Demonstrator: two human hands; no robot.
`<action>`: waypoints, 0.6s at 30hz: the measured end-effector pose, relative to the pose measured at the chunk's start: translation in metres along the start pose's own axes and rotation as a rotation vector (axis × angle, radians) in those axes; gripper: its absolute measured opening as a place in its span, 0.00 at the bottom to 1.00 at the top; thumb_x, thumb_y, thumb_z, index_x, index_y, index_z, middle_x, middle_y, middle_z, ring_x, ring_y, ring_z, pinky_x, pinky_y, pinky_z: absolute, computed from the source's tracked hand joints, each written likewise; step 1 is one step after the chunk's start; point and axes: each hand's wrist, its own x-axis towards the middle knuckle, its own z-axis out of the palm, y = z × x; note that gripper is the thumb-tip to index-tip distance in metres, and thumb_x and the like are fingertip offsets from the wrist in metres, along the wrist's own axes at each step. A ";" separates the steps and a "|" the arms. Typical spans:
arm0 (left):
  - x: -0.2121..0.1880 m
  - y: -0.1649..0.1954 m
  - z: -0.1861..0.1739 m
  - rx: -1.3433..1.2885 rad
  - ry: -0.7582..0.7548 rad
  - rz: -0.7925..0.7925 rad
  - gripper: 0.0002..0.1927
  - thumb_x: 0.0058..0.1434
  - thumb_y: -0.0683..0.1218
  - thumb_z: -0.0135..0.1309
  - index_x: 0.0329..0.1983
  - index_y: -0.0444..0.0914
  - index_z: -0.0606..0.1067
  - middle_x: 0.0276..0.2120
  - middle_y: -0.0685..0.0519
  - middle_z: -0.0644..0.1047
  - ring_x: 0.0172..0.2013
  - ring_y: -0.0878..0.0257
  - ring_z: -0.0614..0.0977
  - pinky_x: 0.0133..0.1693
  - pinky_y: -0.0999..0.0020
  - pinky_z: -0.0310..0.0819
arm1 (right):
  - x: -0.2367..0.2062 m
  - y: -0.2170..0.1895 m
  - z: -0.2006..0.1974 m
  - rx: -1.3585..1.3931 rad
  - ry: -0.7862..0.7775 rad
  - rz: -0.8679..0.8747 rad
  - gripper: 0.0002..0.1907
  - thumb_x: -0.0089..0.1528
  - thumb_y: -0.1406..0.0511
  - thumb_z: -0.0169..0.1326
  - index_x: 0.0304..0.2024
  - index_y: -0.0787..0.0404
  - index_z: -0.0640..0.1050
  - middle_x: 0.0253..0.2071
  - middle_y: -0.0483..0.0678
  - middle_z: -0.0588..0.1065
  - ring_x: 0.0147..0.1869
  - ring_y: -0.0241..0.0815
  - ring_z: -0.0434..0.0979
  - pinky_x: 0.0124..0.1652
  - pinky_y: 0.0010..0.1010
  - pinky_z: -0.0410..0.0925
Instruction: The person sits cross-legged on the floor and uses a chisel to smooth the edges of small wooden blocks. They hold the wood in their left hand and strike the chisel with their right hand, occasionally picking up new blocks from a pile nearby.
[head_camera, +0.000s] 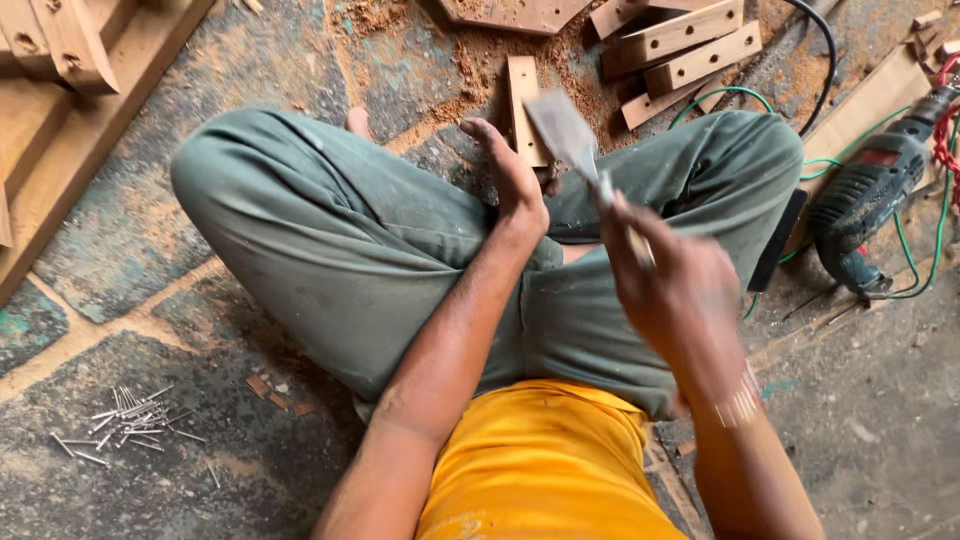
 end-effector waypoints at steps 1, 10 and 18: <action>0.003 -0.005 -0.001 -0.003 -0.011 0.079 0.48 0.63 0.76 0.20 0.79 0.48 0.31 0.78 0.53 0.38 0.71 0.56 0.52 0.64 0.61 0.56 | -0.015 0.004 -0.007 0.021 0.008 -0.033 0.10 0.67 0.60 0.61 0.50 0.52 0.84 0.22 0.57 0.75 0.23 0.57 0.76 0.24 0.44 0.63; 0.017 -0.014 -0.008 -0.061 -0.083 0.147 0.52 0.66 0.75 0.22 0.78 0.34 0.38 0.78 0.43 0.44 0.75 0.54 0.51 0.71 0.64 0.42 | -0.057 0.040 -0.005 0.069 -0.002 -0.015 0.12 0.65 0.60 0.63 0.52 0.51 0.84 0.22 0.53 0.76 0.19 0.47 0.73 0.23 0.38 0.61; 0.009 0.000 -0.003 -0.028 -0.036 0.078 0.52 0.62 0.77 0.22 0.78 0.40 0.36 0.78 0.49 0.41 0.75 0.57 0.49 0.70 0.63 0.41 | -0.066 0.036 0.009 0.115 0.069 -0.025 0.13 0.65 0.61 0.62 0.53 0.52 0.83 0.25 0.54 0.77 0.23 0.48 0.76 0.24 0.37 0.63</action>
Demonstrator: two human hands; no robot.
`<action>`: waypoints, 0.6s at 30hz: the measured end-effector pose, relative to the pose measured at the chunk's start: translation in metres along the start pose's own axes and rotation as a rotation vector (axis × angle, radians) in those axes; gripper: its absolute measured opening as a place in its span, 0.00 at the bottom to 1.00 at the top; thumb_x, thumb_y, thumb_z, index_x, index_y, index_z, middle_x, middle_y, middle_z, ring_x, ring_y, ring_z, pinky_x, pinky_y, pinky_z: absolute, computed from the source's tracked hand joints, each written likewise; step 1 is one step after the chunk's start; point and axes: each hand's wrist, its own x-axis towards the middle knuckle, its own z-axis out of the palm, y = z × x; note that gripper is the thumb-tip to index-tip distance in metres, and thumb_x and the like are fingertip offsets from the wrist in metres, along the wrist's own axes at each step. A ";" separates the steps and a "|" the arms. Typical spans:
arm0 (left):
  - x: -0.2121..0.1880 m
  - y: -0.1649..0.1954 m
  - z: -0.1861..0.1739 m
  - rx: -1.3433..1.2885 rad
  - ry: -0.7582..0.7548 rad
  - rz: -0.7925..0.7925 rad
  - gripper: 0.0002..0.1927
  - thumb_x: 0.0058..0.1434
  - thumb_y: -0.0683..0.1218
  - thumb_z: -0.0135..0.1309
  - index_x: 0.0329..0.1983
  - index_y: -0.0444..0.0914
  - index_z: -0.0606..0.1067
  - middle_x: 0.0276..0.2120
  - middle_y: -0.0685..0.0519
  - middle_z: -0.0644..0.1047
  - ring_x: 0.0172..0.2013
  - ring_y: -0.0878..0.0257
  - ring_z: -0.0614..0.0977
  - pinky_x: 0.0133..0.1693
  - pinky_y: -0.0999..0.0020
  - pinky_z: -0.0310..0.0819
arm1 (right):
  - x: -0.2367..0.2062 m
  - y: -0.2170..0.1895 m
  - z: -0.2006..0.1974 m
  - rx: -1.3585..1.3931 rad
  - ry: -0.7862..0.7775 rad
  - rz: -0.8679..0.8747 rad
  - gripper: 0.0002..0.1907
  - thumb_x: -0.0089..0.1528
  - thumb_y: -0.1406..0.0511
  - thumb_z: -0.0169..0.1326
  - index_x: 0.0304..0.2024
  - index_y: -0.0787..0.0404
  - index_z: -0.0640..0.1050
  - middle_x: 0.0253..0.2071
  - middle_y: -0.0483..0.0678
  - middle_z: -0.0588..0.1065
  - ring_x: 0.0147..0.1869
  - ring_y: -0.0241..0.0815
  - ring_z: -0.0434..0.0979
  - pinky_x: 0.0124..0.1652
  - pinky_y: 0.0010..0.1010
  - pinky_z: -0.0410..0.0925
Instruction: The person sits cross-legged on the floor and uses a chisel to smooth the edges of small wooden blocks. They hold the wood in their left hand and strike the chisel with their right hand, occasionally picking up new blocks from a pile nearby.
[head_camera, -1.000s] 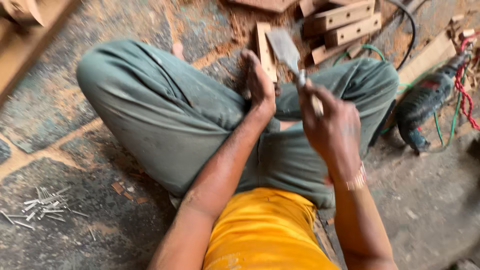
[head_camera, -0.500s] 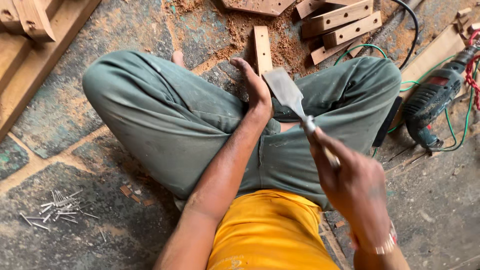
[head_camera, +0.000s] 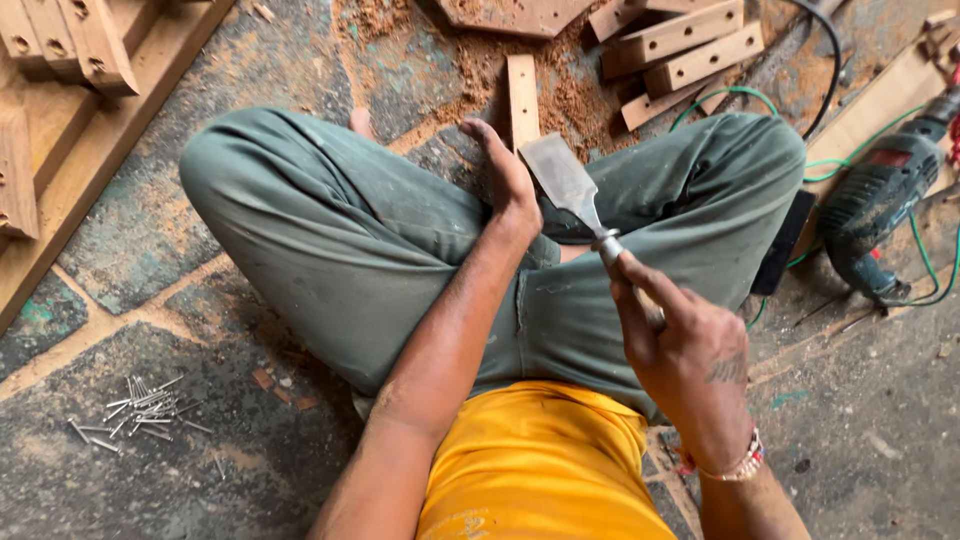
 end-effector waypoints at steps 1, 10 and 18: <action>0.000 0.001 0.000 -0.023 -0.023 0.017 0.51 0.63 0.77 0.22 0.79 0.40 0.35 0.78 0.48 0.41 0.76 0.56 0.49 0.71 0.63 0.41 | -0.006 0.004 0.002 0.021 0.027 -0.024 0.13 0.67 0.62 0.62 0.54 0.52 0.83 0.27 0.54 0.77 0.25 0.48 0.76 0.26 0.36 0.64; 0.001 0.003 0.000 0.042 -0.086 0.030 0.51 0.66 0.76 0.19 0.79 0.39 0.35 0.78 0.46 0.43 0.76 0.55 0.49 0.71 0.60 0.41 | 0.011 0.007 0.013 0.081 0.060 -0.083 0.12 0.69 0.64 0.61 0.56 0.56 0.81 0.26 0.55 0.76 0.24 0.50 0.76 0.27 0.39 0.64; 0.006 -0.009 -0.003 0.107 -0.054 0.267 0.54 0.71 0.82 0.24 0.77 0.33 0.46 0.66 0.55 0.62 0.59 0.66 0.69 0.54 0.67 0.65 | 0.015 -0.003 0.005 0.073 0.008 0.003 0.10 0.66 0.64 0.61 0.50 0.56 0.82 0.25 0.57 0.76 0.24 0.54 0.77 0.25 0.42 0.65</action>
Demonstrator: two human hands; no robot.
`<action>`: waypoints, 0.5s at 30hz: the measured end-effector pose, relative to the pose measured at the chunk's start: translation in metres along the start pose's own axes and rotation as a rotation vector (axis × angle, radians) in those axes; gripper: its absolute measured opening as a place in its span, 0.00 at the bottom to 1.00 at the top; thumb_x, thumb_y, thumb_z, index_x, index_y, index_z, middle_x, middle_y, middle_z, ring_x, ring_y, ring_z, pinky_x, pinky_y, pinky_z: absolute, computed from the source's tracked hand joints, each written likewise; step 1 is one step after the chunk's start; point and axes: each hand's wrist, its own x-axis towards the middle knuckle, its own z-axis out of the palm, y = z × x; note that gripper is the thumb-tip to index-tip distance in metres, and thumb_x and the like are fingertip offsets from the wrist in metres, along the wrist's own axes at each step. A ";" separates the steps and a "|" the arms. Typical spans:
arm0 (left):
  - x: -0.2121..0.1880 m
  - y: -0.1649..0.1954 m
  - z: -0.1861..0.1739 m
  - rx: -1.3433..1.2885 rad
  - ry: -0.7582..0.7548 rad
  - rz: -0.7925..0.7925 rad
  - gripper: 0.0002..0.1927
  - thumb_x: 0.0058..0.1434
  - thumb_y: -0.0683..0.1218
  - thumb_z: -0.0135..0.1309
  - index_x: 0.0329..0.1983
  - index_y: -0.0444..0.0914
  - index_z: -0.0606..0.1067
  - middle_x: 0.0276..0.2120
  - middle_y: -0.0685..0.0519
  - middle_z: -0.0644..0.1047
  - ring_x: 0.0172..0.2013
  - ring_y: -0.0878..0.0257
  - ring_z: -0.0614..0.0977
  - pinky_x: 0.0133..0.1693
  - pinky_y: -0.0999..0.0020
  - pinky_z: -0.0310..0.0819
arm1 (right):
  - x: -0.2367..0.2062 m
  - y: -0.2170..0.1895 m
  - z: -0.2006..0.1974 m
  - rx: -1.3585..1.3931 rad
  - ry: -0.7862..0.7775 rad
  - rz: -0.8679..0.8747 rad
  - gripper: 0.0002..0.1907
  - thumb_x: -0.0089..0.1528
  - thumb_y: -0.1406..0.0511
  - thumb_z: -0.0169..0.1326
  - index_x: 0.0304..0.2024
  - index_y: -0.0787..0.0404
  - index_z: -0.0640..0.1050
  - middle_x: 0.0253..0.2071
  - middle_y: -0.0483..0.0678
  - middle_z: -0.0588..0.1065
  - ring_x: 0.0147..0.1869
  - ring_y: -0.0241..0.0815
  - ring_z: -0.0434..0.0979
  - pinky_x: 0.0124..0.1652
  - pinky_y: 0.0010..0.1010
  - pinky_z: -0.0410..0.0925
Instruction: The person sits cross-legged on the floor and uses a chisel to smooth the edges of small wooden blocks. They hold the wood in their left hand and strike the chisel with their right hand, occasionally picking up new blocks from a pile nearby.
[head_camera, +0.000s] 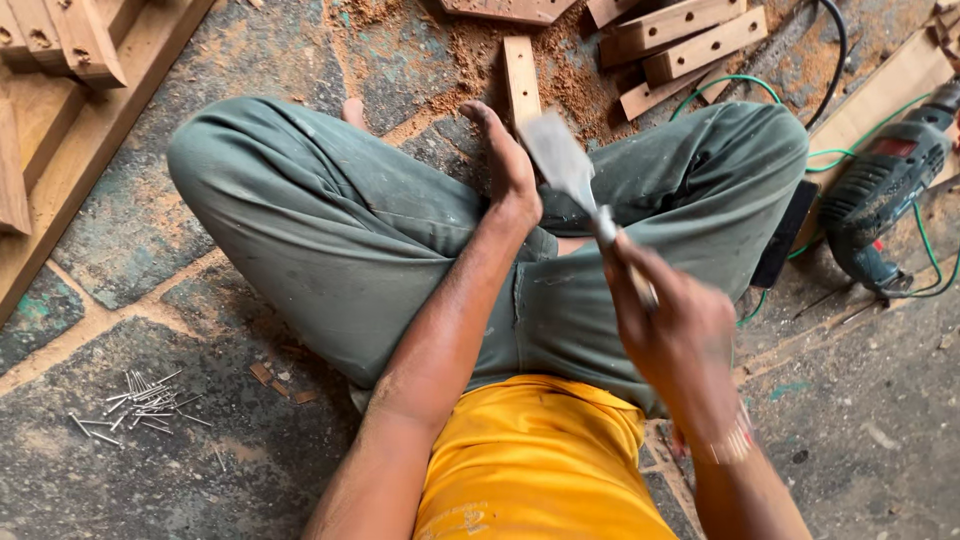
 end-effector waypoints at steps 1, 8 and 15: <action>-0.003 0.003 -0.001 -0.057 -0.043 -0.147 0.50 0.67 0.83 0.22 0.66 0.35 0.53 0.52 0.56 0.64 0.45 0.67 0.67 0.41 0.68 0.62 | 0.013 0.001 0.008 -0.005 0.019 0.003 0.08 0.67 0.64 0.62 0.49 0.56 0.83 0.25 0.58 0.76 0.25 0.57 0.77 0.25 0.43 0.65; -0.017 0.036 0.003 -0.139 -0.140 -0.385 0.42 0.63 0.79 0.25 0.38 0.39 0.68 0.23 0.56 0.68 0.16 0.71 0.65 0.15 0.71 0.60 | 0.033 0.033 0.032 0.079 0.119 -0.065 0.09 0.68 0.66 0.62 0.50 0.61 0.82 0.27 0.60 0.76 0.28 0.55 0.78 0.28 0.40 0.66; -0.014 0.032 -0.006 -0.030 -0.138 -0.200 0.25 0.72 0.61 0.40 0.41 0.33 0.69 0.26 0.50 0.74 0.18 0.69 0.71 0.15 0.70 0.69 | -0.024 0.058 0.006 0.412 0.091 0.287 0.16 0.68 0.67 0.61 0.58 0.62 0.81 0.33 0.49 0.82 0.34 0.27 0.76 0.31 0.21 0.65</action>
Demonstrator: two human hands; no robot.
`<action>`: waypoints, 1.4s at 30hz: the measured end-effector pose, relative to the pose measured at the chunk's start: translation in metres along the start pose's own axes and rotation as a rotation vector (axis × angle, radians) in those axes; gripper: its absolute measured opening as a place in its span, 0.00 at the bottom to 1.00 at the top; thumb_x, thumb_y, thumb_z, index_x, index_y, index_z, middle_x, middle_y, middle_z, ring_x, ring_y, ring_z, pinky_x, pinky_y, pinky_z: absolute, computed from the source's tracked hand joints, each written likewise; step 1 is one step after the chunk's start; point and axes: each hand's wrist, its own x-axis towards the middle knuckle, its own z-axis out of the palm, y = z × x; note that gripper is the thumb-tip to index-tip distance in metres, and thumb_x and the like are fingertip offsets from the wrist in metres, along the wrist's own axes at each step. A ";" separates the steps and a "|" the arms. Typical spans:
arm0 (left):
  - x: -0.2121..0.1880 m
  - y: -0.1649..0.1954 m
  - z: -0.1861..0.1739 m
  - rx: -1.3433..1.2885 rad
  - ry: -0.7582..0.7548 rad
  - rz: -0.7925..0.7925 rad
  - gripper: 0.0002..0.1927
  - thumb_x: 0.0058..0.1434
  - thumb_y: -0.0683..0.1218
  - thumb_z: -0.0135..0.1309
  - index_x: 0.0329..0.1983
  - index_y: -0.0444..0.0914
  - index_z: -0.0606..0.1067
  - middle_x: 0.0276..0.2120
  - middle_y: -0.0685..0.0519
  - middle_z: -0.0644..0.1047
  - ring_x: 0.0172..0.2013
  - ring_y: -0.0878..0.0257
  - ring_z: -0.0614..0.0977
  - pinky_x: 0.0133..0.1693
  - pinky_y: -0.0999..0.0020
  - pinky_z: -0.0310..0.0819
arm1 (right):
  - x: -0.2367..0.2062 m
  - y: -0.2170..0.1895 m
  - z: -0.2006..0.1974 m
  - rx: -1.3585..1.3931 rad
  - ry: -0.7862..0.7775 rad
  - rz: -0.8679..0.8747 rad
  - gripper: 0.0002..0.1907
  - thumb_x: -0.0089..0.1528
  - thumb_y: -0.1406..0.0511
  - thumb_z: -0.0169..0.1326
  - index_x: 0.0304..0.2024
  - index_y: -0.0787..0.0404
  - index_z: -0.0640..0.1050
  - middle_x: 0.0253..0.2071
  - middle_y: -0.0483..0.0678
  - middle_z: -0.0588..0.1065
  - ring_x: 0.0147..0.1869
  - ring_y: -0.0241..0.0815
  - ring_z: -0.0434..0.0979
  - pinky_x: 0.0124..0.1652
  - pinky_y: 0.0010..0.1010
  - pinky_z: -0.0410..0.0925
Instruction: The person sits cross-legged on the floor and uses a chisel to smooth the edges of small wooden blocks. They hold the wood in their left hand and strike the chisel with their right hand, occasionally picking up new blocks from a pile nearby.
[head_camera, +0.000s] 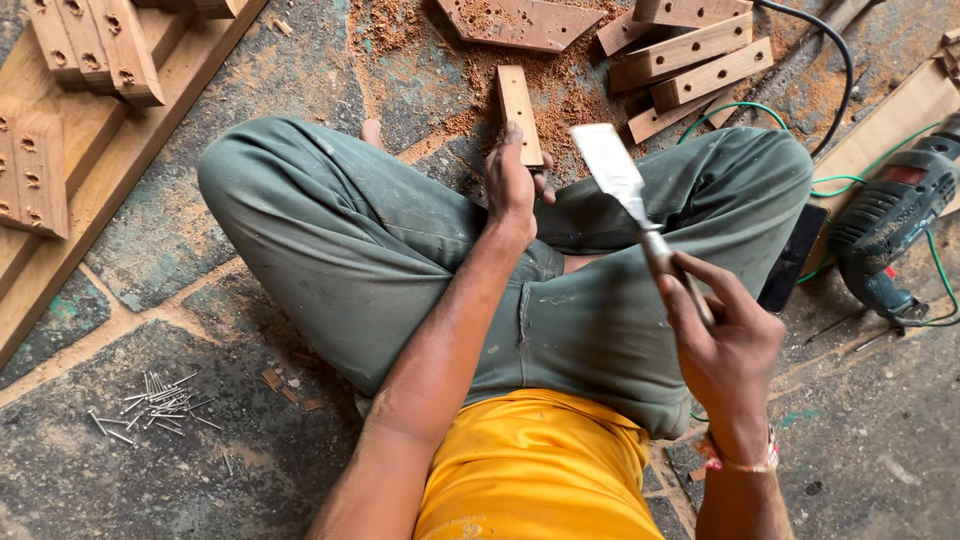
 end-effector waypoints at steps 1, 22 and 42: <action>-0.002 -0.001 -0.002 0.045 0.021 0.017 0.24 0.72 0.60 0.40 0.44 0.34 0.70 0.26 0.50 0.74 0.19 0.69 0.72 0.17 0.70 0.72 | -0.001 0.000 -0.002 0.015 0.027 0.005 0.16 0.68 0.67 0.61 0.58 0.63 0.80 0.33 0.48 0.81 0.34 0.27 0.77 0.31 0.20 0.66; -0.026 0.010 0.000 -0.035 0.095 -0.168 0.19 0.62 0.51 0.51 0.49 0.32 0.71 0.30 0.50 0.78 0.25 0.62 0.80 0.26 0.62 0.81 | 0.021 -0.018 0.034 0.028 -0.042 -0.066 0.14 0.67 0.67 0.62 0.55 0.63 0.81 0.21 0.41 0.69 0.27 0.23 0.59 0.26 0.19 0.54; -0.011 -0.008 0.016 -0.029 0.107 -0.265 0.52 0.61 0.82 0.20 0.51 0.35 0.75 0.20 0.54 0.72 0.12 0.67 0.68 0.09 0.71 0.55 | 0.012 -0.065 0.032 -0.349 -0.129 -0.261 0.13 0.67 0.69 0.61 0.54 0.62 0.82 0.37 0.59 0.80 0.21 0.36 0.70 0.25 0.28 0.62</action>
